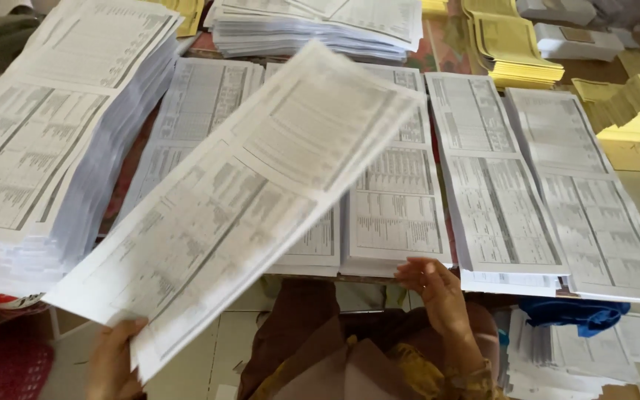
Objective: The person sits on the floor and sorts through stacks of printed papers on a low table. They pick up sheets, flip through them, and place them into separate piles, occasionally adjusting the stacks to keep them aligned.
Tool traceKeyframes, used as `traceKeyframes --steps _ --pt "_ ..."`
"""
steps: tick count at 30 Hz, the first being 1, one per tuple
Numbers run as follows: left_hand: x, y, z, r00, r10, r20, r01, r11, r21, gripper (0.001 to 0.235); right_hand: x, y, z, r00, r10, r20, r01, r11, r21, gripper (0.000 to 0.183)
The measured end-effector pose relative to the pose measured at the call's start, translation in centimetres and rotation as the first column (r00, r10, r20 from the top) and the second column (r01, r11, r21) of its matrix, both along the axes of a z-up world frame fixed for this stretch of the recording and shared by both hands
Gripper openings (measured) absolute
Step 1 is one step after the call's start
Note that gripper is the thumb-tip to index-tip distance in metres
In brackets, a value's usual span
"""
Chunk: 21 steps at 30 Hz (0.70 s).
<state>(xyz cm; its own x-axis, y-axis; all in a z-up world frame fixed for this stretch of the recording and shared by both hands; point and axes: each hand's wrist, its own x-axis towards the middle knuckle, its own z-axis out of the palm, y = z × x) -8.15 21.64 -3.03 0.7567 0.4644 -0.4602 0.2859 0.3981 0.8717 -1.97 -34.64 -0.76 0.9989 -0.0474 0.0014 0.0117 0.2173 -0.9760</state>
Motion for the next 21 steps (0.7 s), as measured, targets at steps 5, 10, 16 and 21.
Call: traceKeyframes --steps 5,10,16,21 --pt "-0.9 1.3 1.2 0.986 -0.057 -0.159 0.056 0.998 -0.012 0.029 1.7 -3.1 0.4 0.950 0.256 0.177 -0.311 0.822 0.477 0.066" --pt "-1.7 4.1 -4.7 0.972 -0.189 -0.138 0.197 0.979 0.043 0.037 -1.5 1.1 10.1 0.993 0.108 -0.056 -0.079 0.920 0.384 0.047" --pt "0.9 3.8 -4.1 0.851 -0.504 0.149 0.525 0.818 -0.236 0.037 -1.5 -7.6 8.3 0.793 -0.462 -0.397 0.364 0.882 -0.299 0.032" --pt "5.2 -1.6 9.7 0.749 -0.583 -0.315 0.658 0.598 0.458 0.041 2.5 -20.9 0.2 0.945 -0.172 -0.277 0.120 0.974 -0.194 0.022"
